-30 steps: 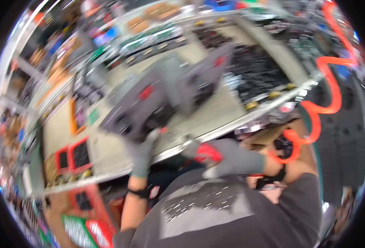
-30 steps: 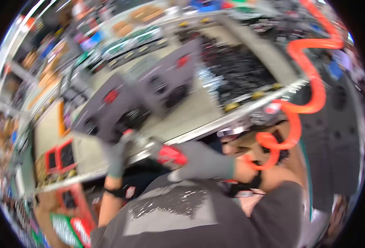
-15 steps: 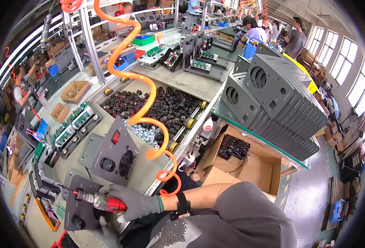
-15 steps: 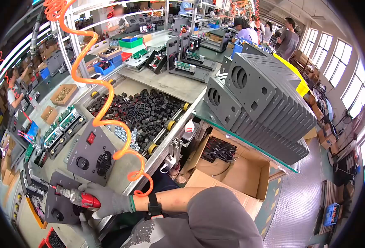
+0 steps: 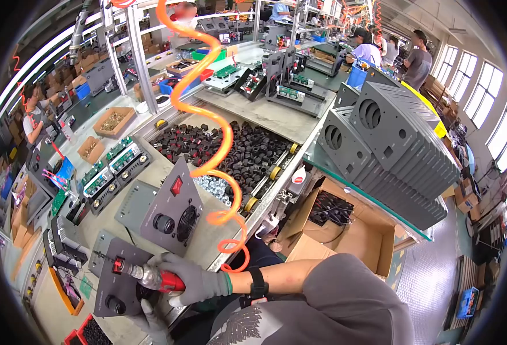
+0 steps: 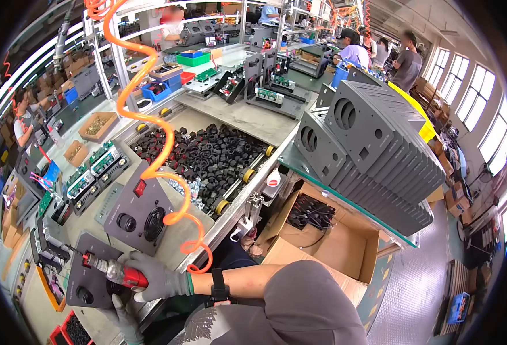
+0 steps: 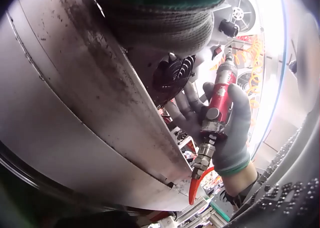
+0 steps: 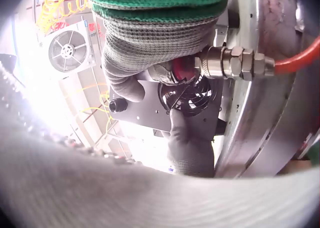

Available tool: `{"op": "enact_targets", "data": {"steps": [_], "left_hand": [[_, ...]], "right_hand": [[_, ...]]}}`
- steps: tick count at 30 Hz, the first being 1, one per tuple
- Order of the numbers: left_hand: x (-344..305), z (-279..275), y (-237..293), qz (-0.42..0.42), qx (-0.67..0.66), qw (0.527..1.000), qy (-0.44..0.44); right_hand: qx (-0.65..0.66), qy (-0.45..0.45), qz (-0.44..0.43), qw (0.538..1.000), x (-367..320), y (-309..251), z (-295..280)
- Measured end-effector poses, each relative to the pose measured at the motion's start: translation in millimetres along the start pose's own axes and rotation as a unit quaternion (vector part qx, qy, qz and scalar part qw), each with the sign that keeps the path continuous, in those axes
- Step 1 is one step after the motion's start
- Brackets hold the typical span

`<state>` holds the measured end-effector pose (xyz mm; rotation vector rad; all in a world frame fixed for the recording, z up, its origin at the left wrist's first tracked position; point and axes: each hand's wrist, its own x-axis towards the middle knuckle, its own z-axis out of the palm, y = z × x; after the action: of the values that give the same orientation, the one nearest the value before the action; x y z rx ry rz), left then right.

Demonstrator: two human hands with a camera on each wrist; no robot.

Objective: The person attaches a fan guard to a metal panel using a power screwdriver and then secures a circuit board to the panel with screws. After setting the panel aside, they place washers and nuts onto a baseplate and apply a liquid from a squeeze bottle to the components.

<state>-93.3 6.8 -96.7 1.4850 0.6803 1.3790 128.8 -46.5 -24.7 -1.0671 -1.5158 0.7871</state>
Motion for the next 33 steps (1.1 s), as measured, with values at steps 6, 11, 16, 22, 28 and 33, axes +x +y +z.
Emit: {"op": "enact_targets", "data": {"steps": [6,11,16,22,28,33], "left_hand": [[-1,4,8,0.01,0.118,0.991,0.058],[0,8,8,-0.006,0.101,0.994,0.033],[4,21,4,-0.03,0.051,0.996,0.06],[15,52,27,-0.027,0.025,0.995,0.096],[21,29,-7,-0.126,0.087,0.988,0.037],[31,51,19,-0.05,0.036,0.993,0.101]], "right_hand": [[0.052,0.008,0.046,0.998,3,1,1],[0.058,0.028,0.042,0.997,2,1,8],[0.101,0.037,0.054,0.993,0,-3,17],[0.077,0.044,0.012,0.996,1,1,3],[0.046,-0.098,0.086,0.99,-18,-51,-63],[0.119,-0.203,0.324,0.916,-34,-70,-93]]}}
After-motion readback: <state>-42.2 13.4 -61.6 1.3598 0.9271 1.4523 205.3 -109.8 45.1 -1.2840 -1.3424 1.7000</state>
